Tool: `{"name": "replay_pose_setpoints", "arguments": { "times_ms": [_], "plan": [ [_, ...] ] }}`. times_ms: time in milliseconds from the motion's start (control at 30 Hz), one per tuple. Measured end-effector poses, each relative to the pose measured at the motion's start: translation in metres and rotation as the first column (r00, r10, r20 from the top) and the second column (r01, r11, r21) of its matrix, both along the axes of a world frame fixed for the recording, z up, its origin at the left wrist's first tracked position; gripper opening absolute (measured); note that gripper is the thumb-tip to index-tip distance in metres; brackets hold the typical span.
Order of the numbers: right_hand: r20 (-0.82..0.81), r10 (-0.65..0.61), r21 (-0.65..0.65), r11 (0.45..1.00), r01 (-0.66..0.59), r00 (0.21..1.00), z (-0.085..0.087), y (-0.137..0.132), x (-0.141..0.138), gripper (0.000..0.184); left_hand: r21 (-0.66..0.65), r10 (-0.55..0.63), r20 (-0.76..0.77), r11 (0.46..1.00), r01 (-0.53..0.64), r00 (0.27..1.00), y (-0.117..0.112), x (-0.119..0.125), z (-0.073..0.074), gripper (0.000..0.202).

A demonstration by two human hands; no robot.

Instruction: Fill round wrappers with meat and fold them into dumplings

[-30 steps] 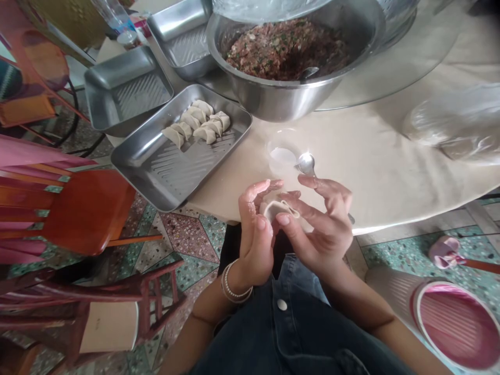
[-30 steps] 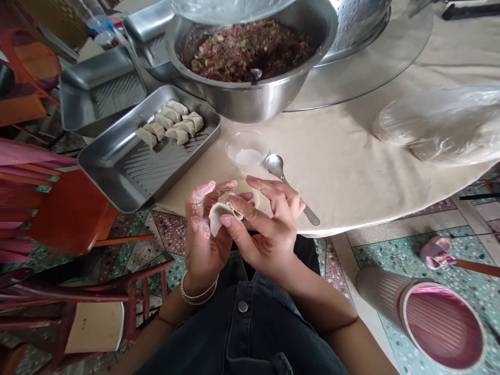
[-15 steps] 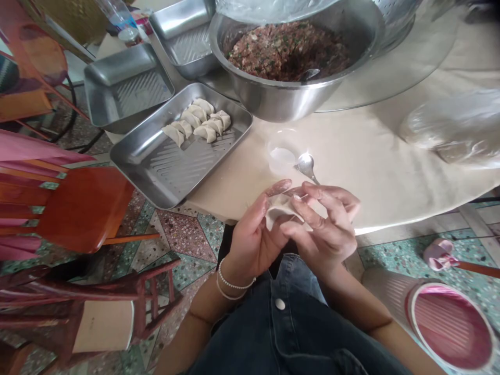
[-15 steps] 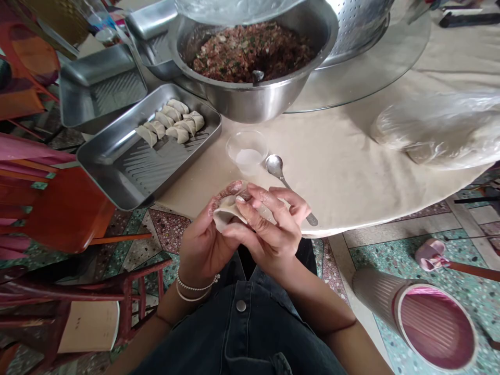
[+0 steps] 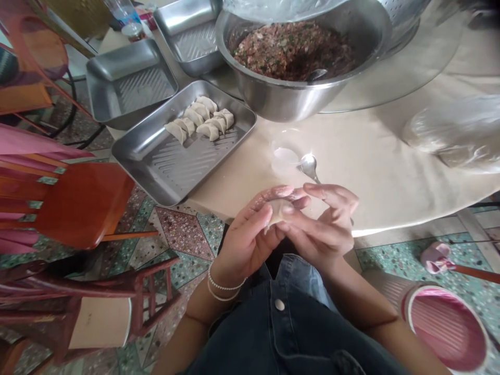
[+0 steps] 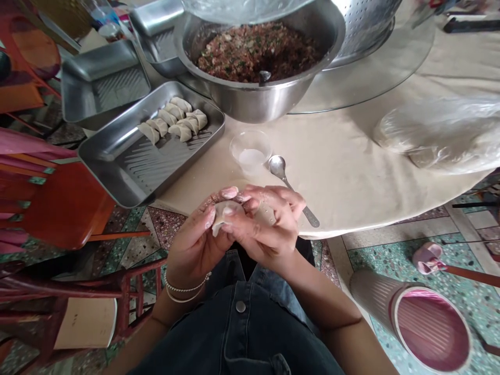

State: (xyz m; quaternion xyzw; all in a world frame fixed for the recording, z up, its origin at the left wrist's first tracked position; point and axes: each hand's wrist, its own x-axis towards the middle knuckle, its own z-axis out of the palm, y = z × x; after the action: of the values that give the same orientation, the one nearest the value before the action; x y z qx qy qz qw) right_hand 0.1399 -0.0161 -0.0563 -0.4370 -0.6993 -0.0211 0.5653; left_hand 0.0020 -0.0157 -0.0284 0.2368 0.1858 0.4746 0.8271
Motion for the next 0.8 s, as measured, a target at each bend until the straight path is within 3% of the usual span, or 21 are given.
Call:
{"name": "replay_pose_setpoints", "arguments": {
  "times_ms": [100,233,367,433,500,567,633,667,800],
  "plan": [
    [0.003,-0.044,-0.008,0.999,0.044,0.999,0.002,0.001,0.000,0.017,0.025,-0.042,-0.032,0.999,0.043,0.999,-0.001,-0.001,-0.002,0.031],
    [0.033,-0.048,-0.108,0.993,0.052,0.998,0.005,0.002,0.002,0.020,0.130,0.028,-0.286,0.991,0.010,0.958,-0.001,-0.005,-0.010,0.055],
    [0.039,0.066,-0.161,0.985,-0.059,0.997,0.006,0.000,0.009,0.032,0.220,0.072,-0.498,0.974,0.046,0.864,0.009,-0.028,-0.005,0.042],
    [-0.022,0.071,-0.128,0.989,-0.073,0.997,0.004,-0.002,0.015,0.039,0.276,0.146,-0.650,0.960,0.052,0.746,0.024,-0.049,0.008,0.039],
    [-0.085,0.036,-0.145,0.988,-0.048,0.996,0.000,-0.004,0.021,0.039,0.468,0.396,-0.738,0.884,-0.009,0.547,0.050,-0.075,0.025,0.035],
    [-0.134,0.006,-0.194,0.981,-0.032,0.991,-0.003,-0.006,0.024,0.036,0.636,0.609,-0.763,0.767,0.083,0.218,0.086,-0.102,0.038,0.038],
    [-0.171,0.003,-0.221,0.974,-0.042,0.985,-0.005,-0.007,0.025,0.035,0.655,0.706,-0.703,0.688,0.313,-0.080,0.123,-0.124,0.044,0.035],
    [-0.183,0.009,-0.222,0.974,-0.050,0.983,-0.006,-0.008,0.025,0.035,0.612,0.719,-0.683,0.659,0.438,-0.127,0.140,-0.131,0.044,0.031],
    [-0.209,0.019,-0.229,0.971,-0.068,0.978,-0.006,-0.009,0.024,0.037,0.483,0.659,-0.749,0.619,0.619,-0.074,0.184,-0.139,0.030,0.026]
  ]
}}
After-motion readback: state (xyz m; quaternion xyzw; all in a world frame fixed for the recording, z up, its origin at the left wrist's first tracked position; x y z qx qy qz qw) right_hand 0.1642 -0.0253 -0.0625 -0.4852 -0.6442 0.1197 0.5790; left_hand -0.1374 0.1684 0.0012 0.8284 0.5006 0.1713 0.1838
